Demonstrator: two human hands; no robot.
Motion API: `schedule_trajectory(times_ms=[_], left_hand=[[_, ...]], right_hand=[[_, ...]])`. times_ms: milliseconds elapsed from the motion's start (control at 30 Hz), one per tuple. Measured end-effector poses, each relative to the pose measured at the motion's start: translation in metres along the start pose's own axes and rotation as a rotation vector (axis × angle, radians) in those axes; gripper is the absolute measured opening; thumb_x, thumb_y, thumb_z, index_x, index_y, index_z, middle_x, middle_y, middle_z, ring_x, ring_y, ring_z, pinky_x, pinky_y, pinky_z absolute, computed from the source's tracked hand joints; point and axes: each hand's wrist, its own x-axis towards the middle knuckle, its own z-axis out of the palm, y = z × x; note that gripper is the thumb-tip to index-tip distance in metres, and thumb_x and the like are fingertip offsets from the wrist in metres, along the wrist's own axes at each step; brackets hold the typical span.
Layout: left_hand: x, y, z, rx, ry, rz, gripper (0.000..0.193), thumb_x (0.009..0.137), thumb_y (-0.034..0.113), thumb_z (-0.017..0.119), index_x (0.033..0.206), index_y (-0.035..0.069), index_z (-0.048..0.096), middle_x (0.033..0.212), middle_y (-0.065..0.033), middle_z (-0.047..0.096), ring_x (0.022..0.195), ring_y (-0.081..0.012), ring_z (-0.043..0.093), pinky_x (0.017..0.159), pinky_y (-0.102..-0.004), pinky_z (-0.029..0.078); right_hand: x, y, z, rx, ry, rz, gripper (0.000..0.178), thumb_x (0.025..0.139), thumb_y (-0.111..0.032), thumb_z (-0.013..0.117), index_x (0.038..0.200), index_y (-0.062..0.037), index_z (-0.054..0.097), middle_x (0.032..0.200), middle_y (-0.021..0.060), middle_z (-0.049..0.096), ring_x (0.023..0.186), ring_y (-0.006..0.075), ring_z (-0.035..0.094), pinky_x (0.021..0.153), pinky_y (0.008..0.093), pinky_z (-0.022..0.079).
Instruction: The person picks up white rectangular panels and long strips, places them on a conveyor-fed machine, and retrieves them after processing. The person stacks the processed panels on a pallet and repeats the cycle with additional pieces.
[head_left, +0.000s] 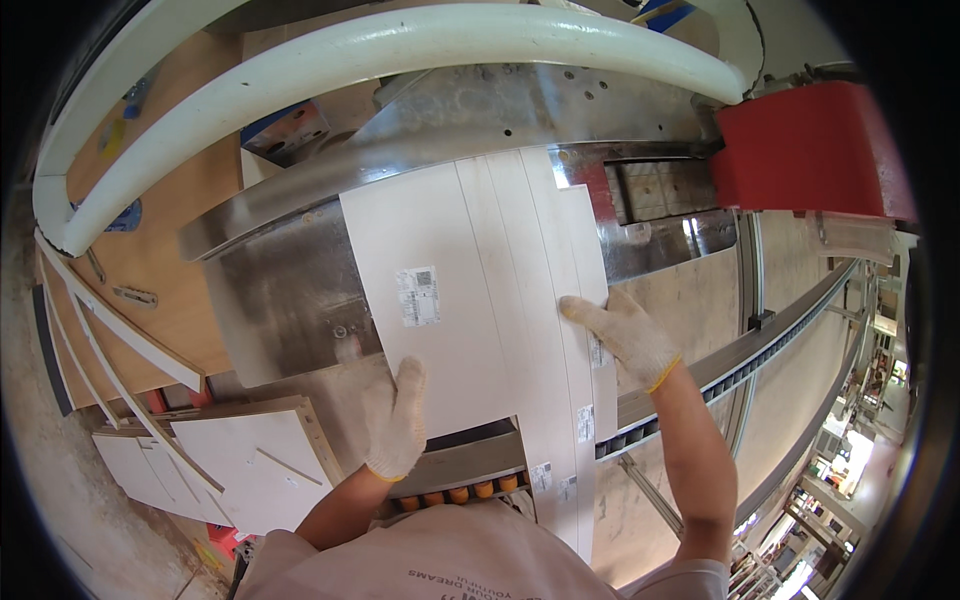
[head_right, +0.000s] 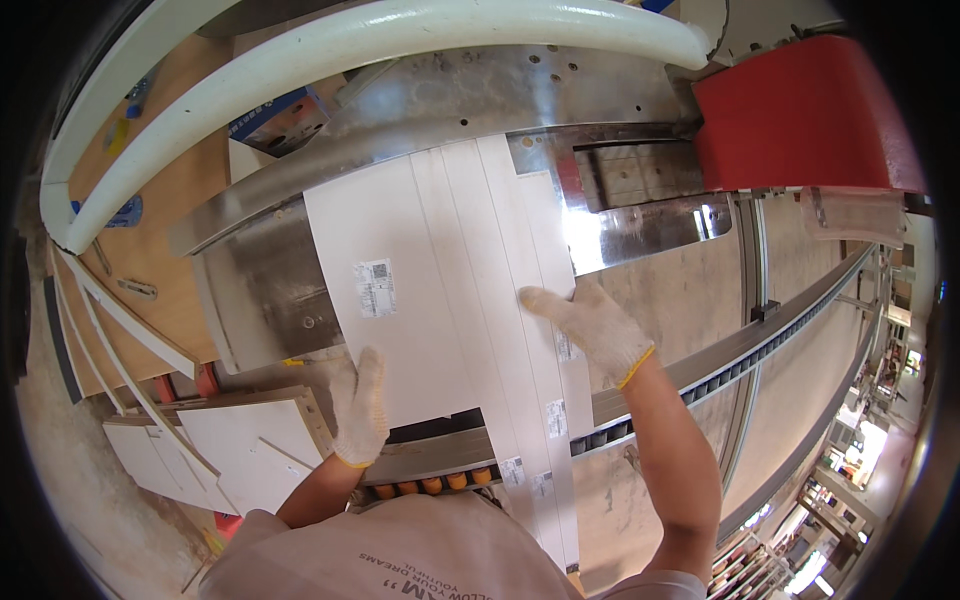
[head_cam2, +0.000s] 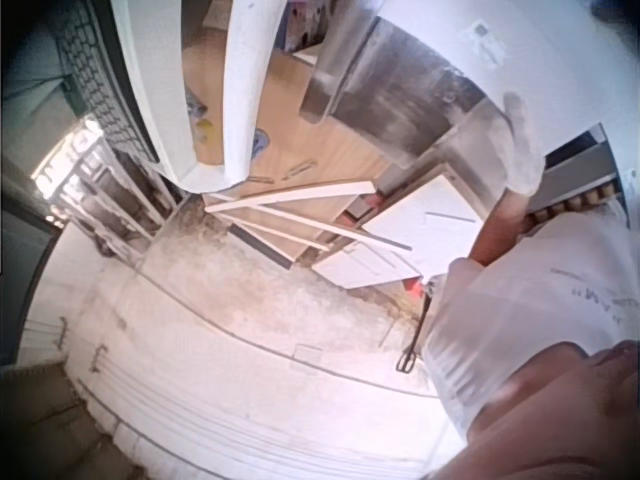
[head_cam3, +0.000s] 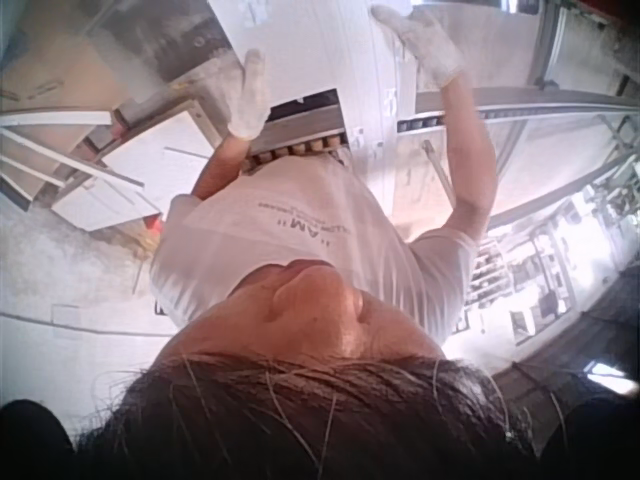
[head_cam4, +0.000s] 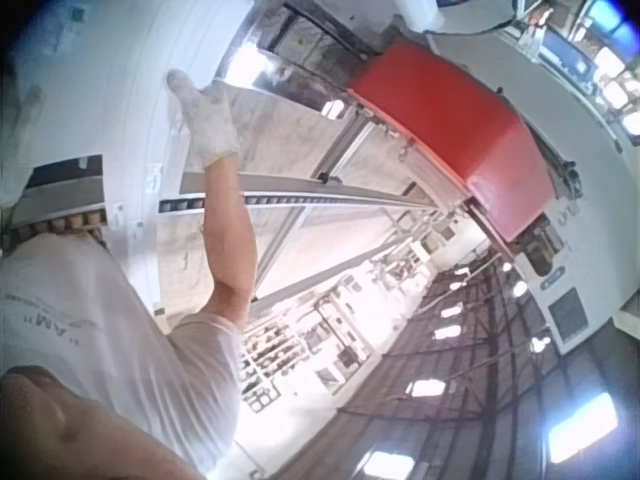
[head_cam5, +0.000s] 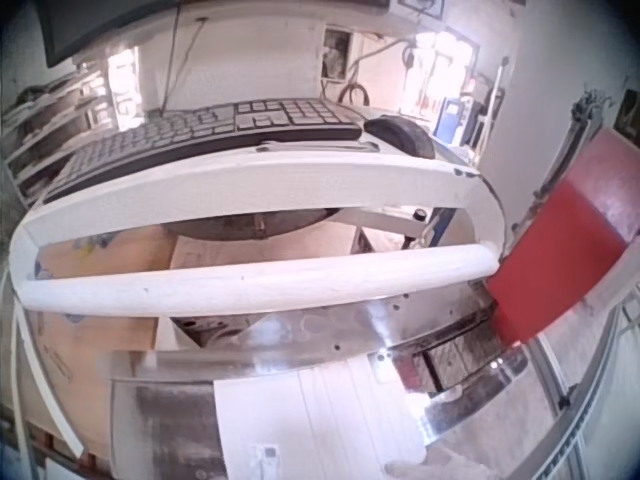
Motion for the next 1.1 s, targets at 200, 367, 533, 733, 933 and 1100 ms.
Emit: schedule_trajectory(times_ms=[200, 367, 533, 733, 933, 1100], left_hand=[[0.0, 0.003, 0.0, -0.037, 0.005, -0.027, 0.043, 0.118, 0.031, 0.051, 0.117, -0.007, 0.072, 0.088, -0.0113, 0.071, 0.08, -0.0152, 0.062, 0.074, -0.0348, 0.051], [-0.001, -0.001, -0.001, -0.059, 0.0, -0.048, 0.044, 0.118, 0.032, 0.052, 0.109, -0.007, 0.072, 0.078, -0.0088, 0.066, 0.072, -0.0136, 0.056, 0.064, -0.0356, 0.046], [-0.001, -0.002, -0.001, 0.048, -0.002, 0.0, 0.046, 0.119, 0.033, 0.052, 0.108, -0.007, 0.072, 0.078, -0.0076, 0.065, 0.072, -0.0127, 0.055, 0.064, -0.0351, 0.046], [-0.002, 0.004, 0.0, -0.059, 0.019, -0.037, 0.048, 0.119, 0.036, 0.051, 0.119, -0.007, 0.071, 0.091, -0.0051, 0.069, 0.083, -0.0109, 0.058, 0.074, -0.0312, 0.049], [-0.003, 0.01, 0.003, -0.067, -0.009, -0.092, 0.047, 0.119, 0.035, 0.051, 0.124, -0.007, 0.071, 0.098, -0.0052, 0.071, 0.09, -0.0111, 0.059, 0.08, -0.0305, 0.05], [-0.002, 0.004, 0.001, -0.14, -0.001, -0.108, 0.043, 0.118, 0.032, 0.053, 0.123, -0.007, 0.071, 0.096, -0.0056, 0.07, 0.088, -0.0102, 0.058, 0.078, -0.0308, 0.05]], right_hand=[[0.007, 0.028, -0.014, -0.507, 0.0, -0.515, 0.049, 0.106, -0.031, 0.067, 0.132, 0.0099, 0.061, 0.12, 0.0196, 0.074, 0.101, 0.0273, 0.074, 0.09, 0.0379, 0.061], [-0.002, 0.033, 0.004, 0.597, -0.092, -0.133, 0.046, 0.107, -0.028, 0.069, 0.14, 0.0034, 0.062, 0.119, 0.0142, 0.074, 0.097, 0.0168, 0.072, 0.08, 0.0321, 0.06], [-0.016, 0.022, 0.018, 0.21, 0.099, -0.129, 0.055, 0.108, -0.031, 0.069, 0.151, 0.0013, 0.058, 0.124, 0.013, 0.073, 0.103, 0.0148, 0.068, 0.09, 0.0328, 0.058], [-0.025, 0.018, -0.001, 0.335, -0.067, -0.131, 0.06, 0.105, -0.033, 0.073, 0.151, 0.0032, 0.059, 0.131, 0.0154, 0.072, 0.115, 0.016, 0.066, 0.102, 0.0337, 0.054], [-0.024, 0.031, 0.001, 0.433, -0.126, -0.063, 0.057, 0.102, -0.038, 0.077, 0.134, 0.0082, 0.068, 0.11, 0.0125, 0.078, 0.096, 0.0146, 0.072, 0.082, 0.0293, 0.06], [-0.031, 0.024, 0.015, 0.143, 0.095, -0.158, 0.059, 0.105, -0.045, 0.074, 0.127, 0.0087, 0.071, 0.099, 0.0122, 0.077, 0.089, 0.0137, 0.07, 0.077, 0.0305, 0.059]])
